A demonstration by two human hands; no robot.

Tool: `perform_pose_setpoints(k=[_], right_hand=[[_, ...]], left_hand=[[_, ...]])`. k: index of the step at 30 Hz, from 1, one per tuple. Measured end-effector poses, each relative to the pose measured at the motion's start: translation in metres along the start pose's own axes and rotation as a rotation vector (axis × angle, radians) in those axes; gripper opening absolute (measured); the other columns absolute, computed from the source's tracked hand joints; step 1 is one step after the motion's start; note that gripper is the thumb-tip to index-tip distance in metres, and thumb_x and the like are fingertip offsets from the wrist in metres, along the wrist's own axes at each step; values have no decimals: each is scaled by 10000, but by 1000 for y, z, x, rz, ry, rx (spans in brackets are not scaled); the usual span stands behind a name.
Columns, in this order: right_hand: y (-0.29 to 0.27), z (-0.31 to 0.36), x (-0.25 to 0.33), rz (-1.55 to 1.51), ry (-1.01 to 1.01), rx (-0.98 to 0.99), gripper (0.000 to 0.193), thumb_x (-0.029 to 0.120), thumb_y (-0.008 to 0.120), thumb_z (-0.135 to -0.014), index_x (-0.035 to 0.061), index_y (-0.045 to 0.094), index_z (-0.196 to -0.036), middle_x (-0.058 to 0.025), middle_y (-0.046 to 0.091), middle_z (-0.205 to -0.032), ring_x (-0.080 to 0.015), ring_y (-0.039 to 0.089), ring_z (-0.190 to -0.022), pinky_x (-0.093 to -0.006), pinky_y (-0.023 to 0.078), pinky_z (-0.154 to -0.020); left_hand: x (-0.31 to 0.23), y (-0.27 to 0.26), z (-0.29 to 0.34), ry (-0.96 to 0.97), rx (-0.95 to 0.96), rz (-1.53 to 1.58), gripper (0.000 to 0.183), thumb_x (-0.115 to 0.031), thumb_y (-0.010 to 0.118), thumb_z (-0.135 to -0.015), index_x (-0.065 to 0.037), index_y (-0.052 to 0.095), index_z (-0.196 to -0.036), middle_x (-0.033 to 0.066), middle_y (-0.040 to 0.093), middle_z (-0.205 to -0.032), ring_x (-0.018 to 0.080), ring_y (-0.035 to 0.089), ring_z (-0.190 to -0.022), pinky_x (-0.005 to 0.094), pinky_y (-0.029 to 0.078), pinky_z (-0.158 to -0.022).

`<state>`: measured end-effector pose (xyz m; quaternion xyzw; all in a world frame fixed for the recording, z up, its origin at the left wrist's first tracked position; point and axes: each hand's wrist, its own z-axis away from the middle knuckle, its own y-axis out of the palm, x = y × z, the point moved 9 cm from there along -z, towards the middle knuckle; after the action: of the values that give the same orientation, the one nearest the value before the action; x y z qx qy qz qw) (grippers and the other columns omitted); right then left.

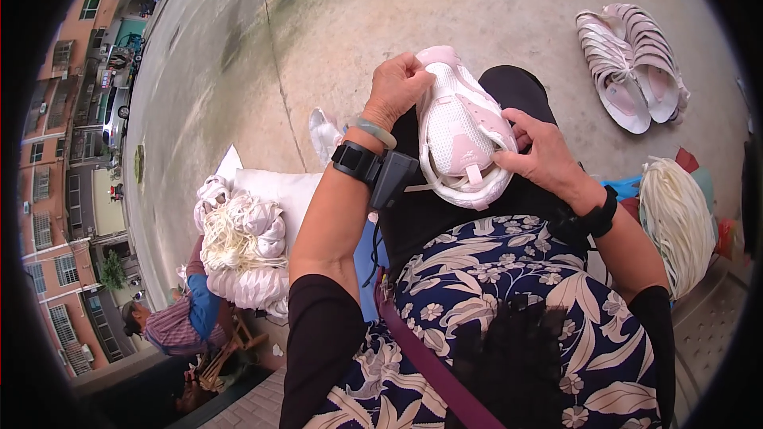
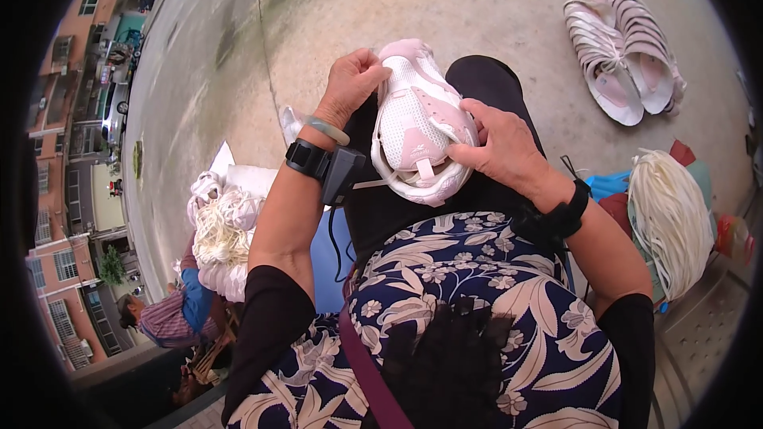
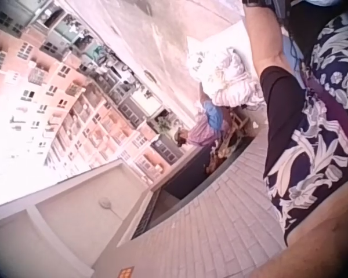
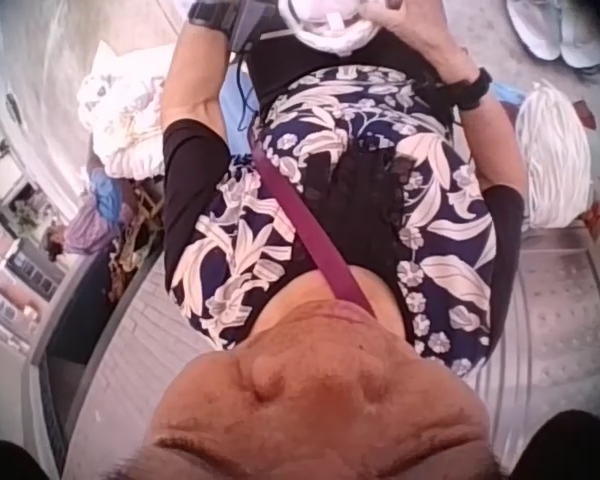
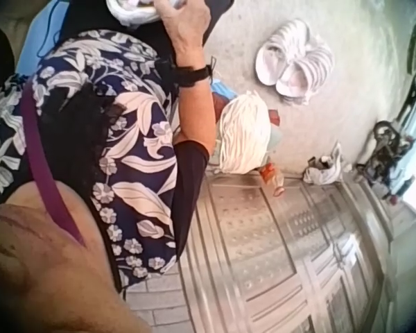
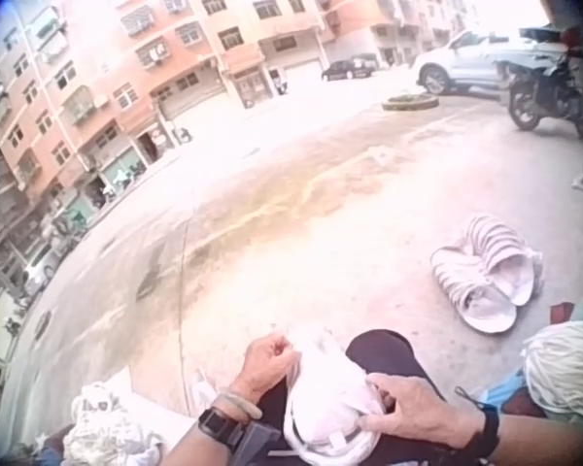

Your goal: The person is lacing a pink and white shoe, pulling the laces through the eyelets and adjusting the tongue.

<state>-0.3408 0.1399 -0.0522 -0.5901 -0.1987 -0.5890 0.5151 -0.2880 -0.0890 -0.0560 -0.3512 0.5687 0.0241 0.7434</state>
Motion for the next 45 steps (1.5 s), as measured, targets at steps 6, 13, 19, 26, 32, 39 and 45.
perform_pose_setpoints(k=[6,13,19,26,32,39,45], right_hand=[[-5,4,9,224,-203,-61,570,399,633,-750,34,537,-1177,-154,580,-869,-270,574,-795,-359,452,-703],[-2,1,23,406,-189,30,560,439,605,-754,63,537,-1163,-150,542,-843,-306,545,-776,-401,430,-695],[-1,-3,13,153,-128,1,615,347,649,-679,40,504,-1192,-150,528,-816,-268,549,-759,-365,444,-735],[-8,6,40,146,-249,-20,717,210,700,-618,4,437,-1253,-164,538,-1089,-267,532,-1003,-334,413,-895],[5,-9,38,247,-61,136,894,382,745,-616,-45,358,-1300,-251,479,-1240,-370,490,-1140,-379,389,-963],[5,-3,23,210,-57,33,825,316,724,-611,-23,388,-1284,-233,521,-1155,-365,523,-1065,-380,420,-900],[13,28,78,479,-427,-160,766,233,720,-559,1,452,-1238,-165,514,-914,-337,538,-854,-409,445,-745]], left_hand=[[-43,-19,58,251,-199,-392,120,-97,663,-741,-9,611,-804,26,578,-663,74,526,-613,219,437,-573],[-34,-19,95,294,-233,-459,212,-69,631,-758,-21,612,-964,106,625,-788,211,592,-655,307,478,-621],[-27,-14,91,274,-135,-593,124,-119,652,-693,-47,637,-793,93,598,-739,292,552,-747,382,441,-674],[6,-46,101,0,-157,-84,196,-119,663,-808,-13,568,-673,-43,478,-595,57,418,-572,228,333,-506],[-5,-41,93,127,-188,36,255,-94,646,-816,2,510,-623,-35,403,-536,43,345,-539,237,303,-461],[-12,-34,93,143,-96,3,216,-85,652,-773,-4,518,-624,-34,409,-520,36,364,-527,230,306,-453],[-35,-41,107,234,-10,76,133,-35,599,-777,-12,534,-663,-43,453,-592,43,389,-571,219,316,-499]])
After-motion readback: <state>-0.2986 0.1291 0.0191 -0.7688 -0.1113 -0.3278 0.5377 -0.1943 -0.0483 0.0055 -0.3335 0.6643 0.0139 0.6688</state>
